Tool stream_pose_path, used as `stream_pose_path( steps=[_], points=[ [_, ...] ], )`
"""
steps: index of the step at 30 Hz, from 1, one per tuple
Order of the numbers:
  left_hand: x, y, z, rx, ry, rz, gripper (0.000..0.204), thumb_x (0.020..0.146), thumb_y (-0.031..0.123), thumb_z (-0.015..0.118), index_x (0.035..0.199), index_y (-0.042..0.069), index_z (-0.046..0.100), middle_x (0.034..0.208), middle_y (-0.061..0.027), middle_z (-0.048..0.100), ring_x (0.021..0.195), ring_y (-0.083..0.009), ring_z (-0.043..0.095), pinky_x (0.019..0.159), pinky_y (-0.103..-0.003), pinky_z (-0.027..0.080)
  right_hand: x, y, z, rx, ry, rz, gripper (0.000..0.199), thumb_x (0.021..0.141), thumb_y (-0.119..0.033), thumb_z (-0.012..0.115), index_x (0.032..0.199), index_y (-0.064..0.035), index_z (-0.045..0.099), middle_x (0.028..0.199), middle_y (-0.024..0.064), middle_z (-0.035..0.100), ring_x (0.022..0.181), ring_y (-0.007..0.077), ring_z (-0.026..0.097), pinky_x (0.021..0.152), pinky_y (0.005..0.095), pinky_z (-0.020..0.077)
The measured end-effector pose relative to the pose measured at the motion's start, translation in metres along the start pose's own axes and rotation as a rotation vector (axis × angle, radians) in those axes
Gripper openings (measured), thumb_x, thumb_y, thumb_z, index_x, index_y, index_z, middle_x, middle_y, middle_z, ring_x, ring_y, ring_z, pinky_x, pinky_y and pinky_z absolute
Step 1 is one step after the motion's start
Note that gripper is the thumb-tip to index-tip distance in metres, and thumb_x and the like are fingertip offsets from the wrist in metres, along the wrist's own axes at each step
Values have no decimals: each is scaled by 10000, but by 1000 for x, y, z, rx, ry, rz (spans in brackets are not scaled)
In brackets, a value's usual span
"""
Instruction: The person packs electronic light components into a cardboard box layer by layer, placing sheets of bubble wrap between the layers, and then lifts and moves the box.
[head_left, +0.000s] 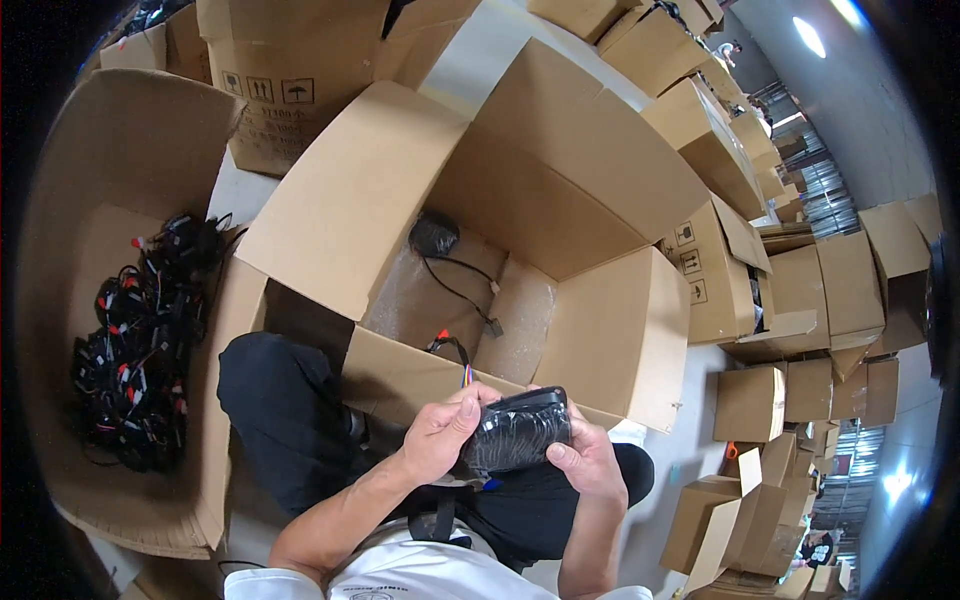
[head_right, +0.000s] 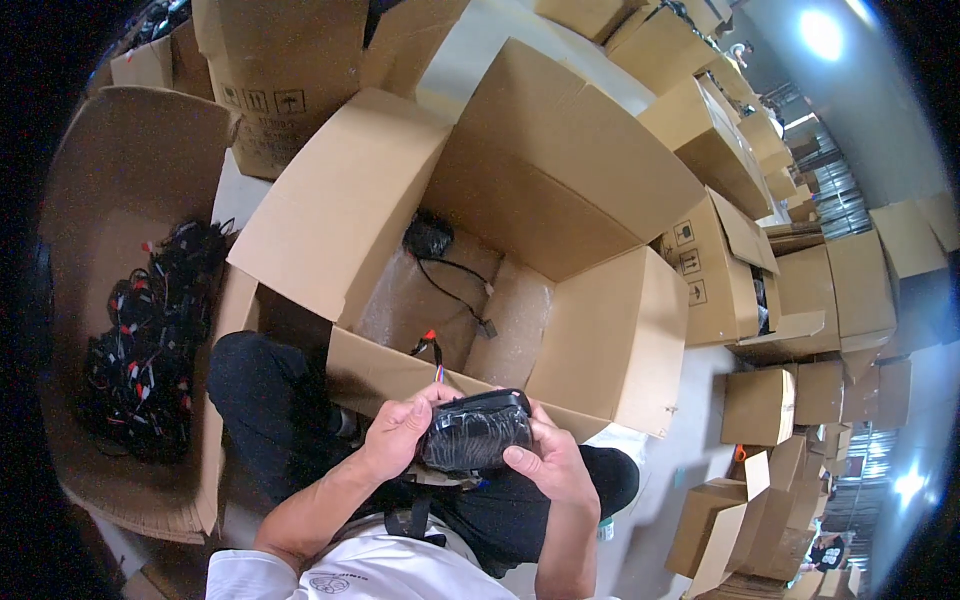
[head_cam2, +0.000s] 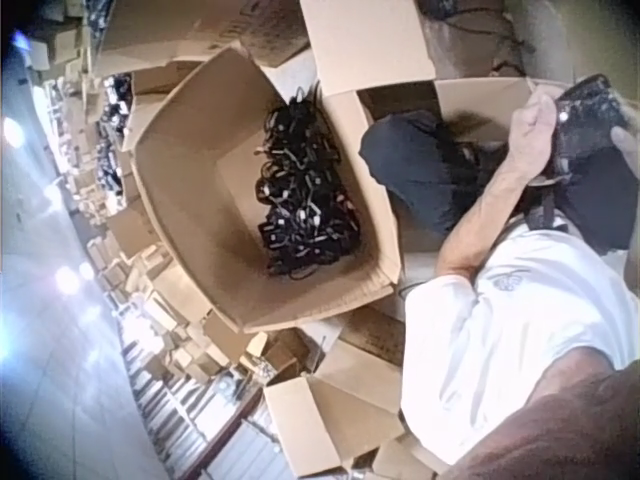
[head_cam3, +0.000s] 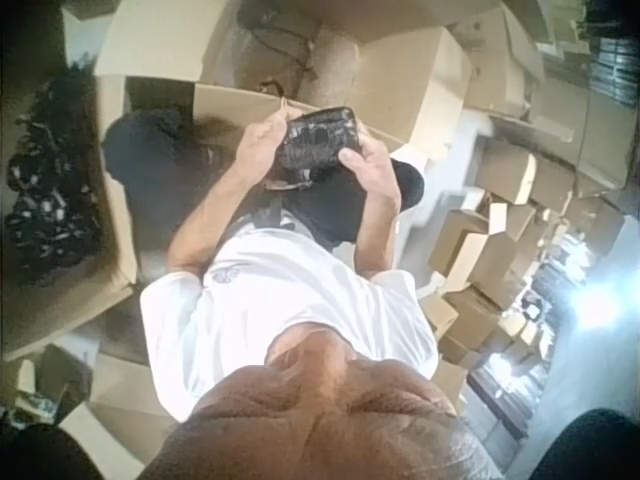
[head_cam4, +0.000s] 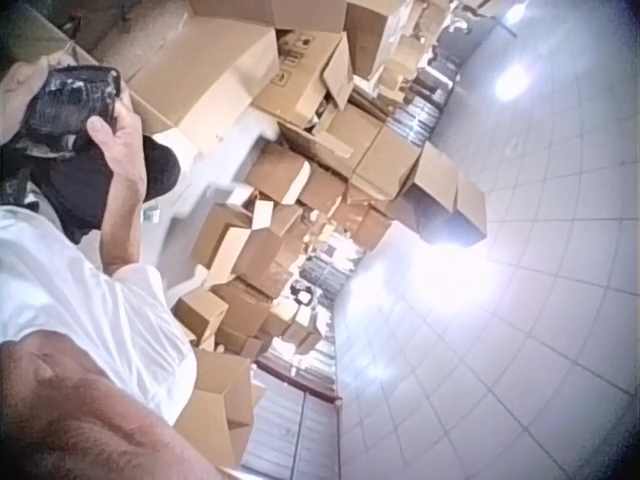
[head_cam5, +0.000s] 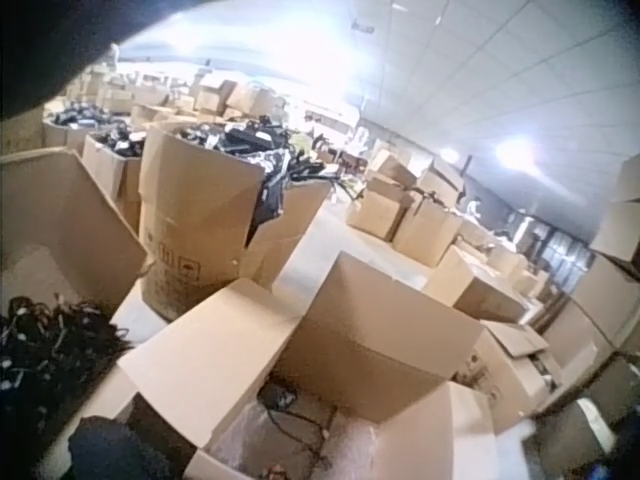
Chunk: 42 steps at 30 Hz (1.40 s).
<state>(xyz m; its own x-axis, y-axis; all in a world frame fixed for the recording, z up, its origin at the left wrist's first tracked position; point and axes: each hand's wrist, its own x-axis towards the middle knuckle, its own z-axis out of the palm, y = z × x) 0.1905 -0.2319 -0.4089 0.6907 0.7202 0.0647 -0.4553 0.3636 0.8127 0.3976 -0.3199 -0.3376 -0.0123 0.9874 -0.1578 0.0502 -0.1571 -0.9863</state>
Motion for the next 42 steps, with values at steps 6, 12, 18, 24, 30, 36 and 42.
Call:
stream_pose_path(
  steps=[6, 12, 18, 24, 30, 36, 42],
  points=[
    [3, 13, 11, 269, 59, 131, 321, 956, 218, 655, 1081, -77, 643, 1118, -113, 594, 1026, -190, 572, 911, -300, 457, -4, 2, 10, 153, 136, 26, 413, 887, -217, 745, 1166, 74, 653, 1380, 132, 525, 1261, 220, 493, 1076, 367, 382],
    [-9, 8, 9, 196, 151, 110, 262, 855, 103, 734, 1040, -70, 668, 1049, -110, 621, 946, -175, 594, 853, -294, 482, -2, -2, 53, 219, 439, 40, 474, 864, -56, 762, 1258, 50, 520, 1245, 108, 608, 1101, 152, 593, 988, 311, 480],
    [-6, 17, 11, 210, 84, 187, 242, 859, 83, 723, 1030, -79, 665, 1064, -119, 628, 971, -181, 600, 854, -290, 483, 2, -12, 52, 153, 504, -247, 484, 912, -189, 737, 1271, 36, 504, 1254, 140, 602, 1120, 170, 586, 969, 305, 484],
    [-14, 21, 20, 317, 152, 150, 313, 890, 117, 706, 1142, -51, 626, 1070, -127, 640, 960, -179, 609, 864, -297, 490, -1, -1, 56, 80, 517, -78, 329, 951, -191, 691, 1162, 57, 647, 1032, 75, 685, 919, 122, 620, 837, 253, 505],
    [-4, 18, 33, 384, 381, 154, 298, 926, 161, 690, 1149, -18, 604, 1048, -81, 667, 944, -145, 601, 875, -294, 490, 17, -9, 65, -104, 662, -118, 330, 948, -214, 697, 1128, 60, 656, 961, 32, 680, 851, 95, 607, 793, 241, 505],
    [14, 31, 24, -377, 420, 57, 344, 941, 176, 675, 1219, 2, 569, 1130, -90, 653, 1009, -181, 641, 936, -343, 522, 30, -15, 45, 37, 449, -274, 422, 894, -294, 743, 1135, 43, 662, 1150, 118, 648, 1018, 189, 612, 888, 297, 485],
    [-5, 3, 9, -458, 363, -50, 377, 931, 177, 691, 1241, 5, 565, 1204, -95, 632, 1109, -193, 609, 1005, -374, 480, 18, -24, 39, -239, 383, -336, 354, 872, -184, 763, 1119, 52, 670, 1076, 145, 678, 972, 225, 645, 868, 307, 498]
  ],
)
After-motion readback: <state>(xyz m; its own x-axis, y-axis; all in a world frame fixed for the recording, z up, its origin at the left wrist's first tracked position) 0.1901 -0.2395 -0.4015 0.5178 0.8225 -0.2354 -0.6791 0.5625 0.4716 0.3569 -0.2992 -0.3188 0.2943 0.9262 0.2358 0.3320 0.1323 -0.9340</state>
